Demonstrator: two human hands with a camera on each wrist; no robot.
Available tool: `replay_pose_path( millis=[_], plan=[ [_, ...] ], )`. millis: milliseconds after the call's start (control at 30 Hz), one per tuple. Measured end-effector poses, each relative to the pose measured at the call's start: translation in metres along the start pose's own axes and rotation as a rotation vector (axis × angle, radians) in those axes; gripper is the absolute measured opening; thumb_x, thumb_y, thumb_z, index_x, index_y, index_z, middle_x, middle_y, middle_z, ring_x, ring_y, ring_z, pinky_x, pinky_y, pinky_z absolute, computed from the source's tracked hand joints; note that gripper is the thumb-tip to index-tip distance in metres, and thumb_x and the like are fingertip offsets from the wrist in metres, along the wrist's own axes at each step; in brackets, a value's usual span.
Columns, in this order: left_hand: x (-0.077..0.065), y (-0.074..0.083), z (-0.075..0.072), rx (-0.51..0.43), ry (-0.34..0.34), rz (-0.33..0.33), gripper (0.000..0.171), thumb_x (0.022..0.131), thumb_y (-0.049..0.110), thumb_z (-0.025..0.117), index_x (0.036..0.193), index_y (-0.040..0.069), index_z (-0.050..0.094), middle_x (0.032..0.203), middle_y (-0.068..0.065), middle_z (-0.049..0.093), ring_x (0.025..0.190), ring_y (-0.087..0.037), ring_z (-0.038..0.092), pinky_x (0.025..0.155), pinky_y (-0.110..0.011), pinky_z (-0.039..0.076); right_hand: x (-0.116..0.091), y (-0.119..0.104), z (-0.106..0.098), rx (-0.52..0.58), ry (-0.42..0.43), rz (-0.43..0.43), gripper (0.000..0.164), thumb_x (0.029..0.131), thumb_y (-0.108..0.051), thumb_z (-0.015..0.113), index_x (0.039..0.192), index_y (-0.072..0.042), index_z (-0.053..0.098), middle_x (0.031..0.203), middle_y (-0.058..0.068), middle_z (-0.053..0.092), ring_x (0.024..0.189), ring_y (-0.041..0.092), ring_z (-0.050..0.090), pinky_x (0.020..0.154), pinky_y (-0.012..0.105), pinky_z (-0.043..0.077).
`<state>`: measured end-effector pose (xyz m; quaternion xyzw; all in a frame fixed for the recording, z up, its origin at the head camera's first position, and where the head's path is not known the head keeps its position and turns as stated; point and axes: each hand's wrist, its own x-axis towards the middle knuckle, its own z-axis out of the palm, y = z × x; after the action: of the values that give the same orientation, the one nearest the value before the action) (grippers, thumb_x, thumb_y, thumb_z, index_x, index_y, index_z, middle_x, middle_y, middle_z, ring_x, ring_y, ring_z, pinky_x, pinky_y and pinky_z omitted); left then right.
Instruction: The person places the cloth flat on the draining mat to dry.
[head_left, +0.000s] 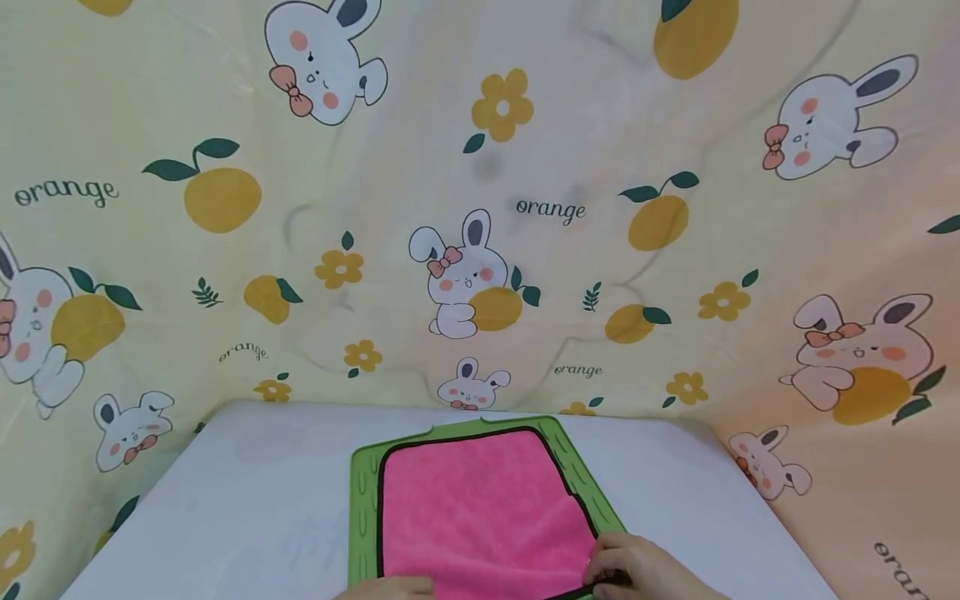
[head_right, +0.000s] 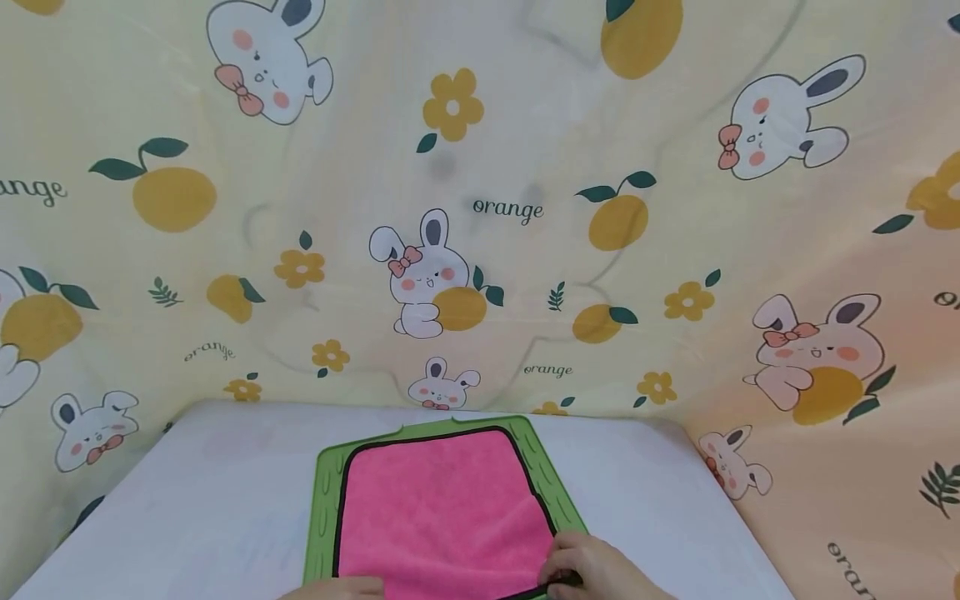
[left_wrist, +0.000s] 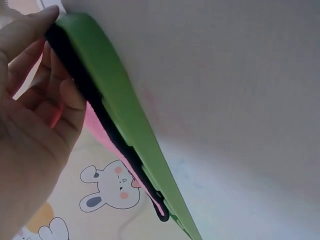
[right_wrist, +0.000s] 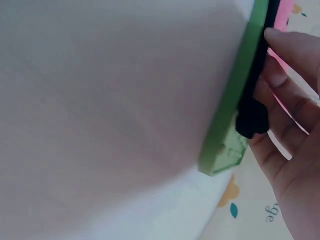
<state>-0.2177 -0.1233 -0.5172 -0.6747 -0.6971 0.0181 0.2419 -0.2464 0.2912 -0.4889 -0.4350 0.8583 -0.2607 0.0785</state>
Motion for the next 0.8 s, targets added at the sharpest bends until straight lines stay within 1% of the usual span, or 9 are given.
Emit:
replay_pose_path(
  millis=[67, 133, 267, 333, 400, 533, 600, 733, 800],
  plan=[
    [-0.001, 0.0, -0.001, -0.045, 0.004, -0.022, 0.004, 0.096, 0.022, 0.068, 0.096, 0.025, 0.066, 0.08, 0.018, 0.051, 0.076, 0.007, 0.031, 0.072, -0.005, 0.022, 0.002, -0.002, -0.003, 0.028, 0.013, -0.019, 0.01, 0.098, -0.016, 0.073, 0.106, -0.021, 0.076, 0.1, -0.013, 0.063, 0.088, -0.005, 0.056, 0.072, 0.023, 0.055],
    [-0.003, 0.001, -0.004, -0.252, 0.035, -0.1, 0.006, 0.099, 0.017, 0.064, 0.098, 0.023, 0.067, 0.084, 0.015, 0.056, 0.08, 0.009, 0.037, 0.074, -0.004, 0.029, 0.004, -0.005, -0.008, 0.066, 0.033, -0.022, 0.01, 0.099, -0.013, 0.072, 0.106, -0.02, 0.076, 0.1, -0.012, 0.065, 0.088, -0.005, 0.057, 0.072, 0.023, 0.055],
    [-0.008, -0.002, -0.017, -0.772, 0.032, -0.416, 0.011, 0.105, 0.016, 0.058, 0.106, 0.016, 0.069, 0.095, 0.014, 0.062, 0.09, 0.012, 0.048, 0.076, -0.008, 0.044, 0.012, -0.01, -0.018, 0.105, 0.116, -0.02, 0.009, 0.1, -0.012, 0.07, 0.106, -0.017, 0.075, 0.098, -0.014, 0.066, 0.086, -0.003, 0.058, 0.069, 0.024, 0.055],
    [-0.011, -0.007, -0.024, -0.895, 0.029, -0.541, 0.012, 0.105, 0.019, 0.06, 0.112, 0.014, 0.069, 0.098, 0.013, 0.063, 0.09, 0.011, 0.053, 0.076, -0.014, 0.05, 0.017, -0.01, -0.022, 0.092, 0.174, -0.038, 0.008, 0.1, -0.013, 0.07, 0.105, -0.016, 0.075, 0.096, -0.013, 0.067, 0.084, -0.002, 0.059, 0.066, 0.023, 0.054],
    [-0.013, -0.013, -0.031, -0.919, -0.034, -0.657, 0.013, 0.105, 0.024, 0.063, 0.113, 0.016, 0.069, 0.097, 0.016, 0.062, 0.086, 0.009, 0.054, 0.073, -0.015, 0.051, 0.024, -0.009, -0.025, 0.071, 0.237, -0.057, 0.007, 0.1, -0.013, 0.071, 0.104, -0.015, 0.075, 0.094, -0.012, 0.068, 0.082, 0.0, 0.06, 0.063, 0.023, 0.054],
    [-0.016, -0.027, -0.041, -0.964, -0.047, -0.822, 0.009, 0.103, 0.022, 0.066, 0.112, 0.02, 0.069, 0.093, 0.019, 0.059, 0.078, 0.005, 0.053, 0.069, -0.019, 0.051, 0.038, -0.005, -0.031, 0.044, 0.327, -0.042, 0.009, 0.098, -0.01, 0.073, 0.105, -0.013, 0.075, 0.093, -0.008, 0.07, 0.081, 0.001, 0.06, 0.061, 0.024, 0.053],
    [-0.018, -0.034, -0.044, -0.932, -0.032, -0.878, 0.007, 0.103, 0.021, 0.068, 0.11, 0.021, 0.069, 0.092, 0.02, 0.058, 0.075, 0.004, 0.053, 0.067, -0.02, 0.051, 0.045, -0.001, -0.034, 0.041, 0.348, -0.006, 0.01, 0.098, -0.009, 0.072, 0.107, -0.012, 0.075, 0.092, -0.006, 0.07, 0.081, 0.001, 0.06, 0.062, 0.024, 0.052],
    [-0.025, -0.05, -0.044, -0.829, 0.027, -0.925, 0.008, 0.102, 0.015, 0.068, 0.11, 0.016, 0.069, 0.094, 0.017, 0.06, 0.075, 0.001, 0.054, 0.066, -0.021, 0.051, 0.058, 0.011, -0.037, 0.045, 0.355, 0.089, 0.013, 0.099, -0.013, 0.072, 0.111, -0.009, 0.075, 0.092, -0.006, 0.07, 0.083, 0.002, 0.06, 0.065, 0.025, 0.053],
    [-0.029, -0.058, -0.042, -0.82, 0.042, -0.966, 0.009, 0.101, 0.013, 0.068, 0.11, 0.014, 0.069, 0.095, 0.015, 0.061, 0.078, -0.001, 0.055, 0.068, -0.022, 0.051, 0.066, 0.018, -0.038, 0.055, 0.351, 0.134, 0.016, 0.099, -0.014, 0.071, 0.113, -0.007, 0.075, 0.094, -0.006, 0.07, 0.084, 0.002, 0.06, 0.067, 0.026, 0.053]
  ],
)
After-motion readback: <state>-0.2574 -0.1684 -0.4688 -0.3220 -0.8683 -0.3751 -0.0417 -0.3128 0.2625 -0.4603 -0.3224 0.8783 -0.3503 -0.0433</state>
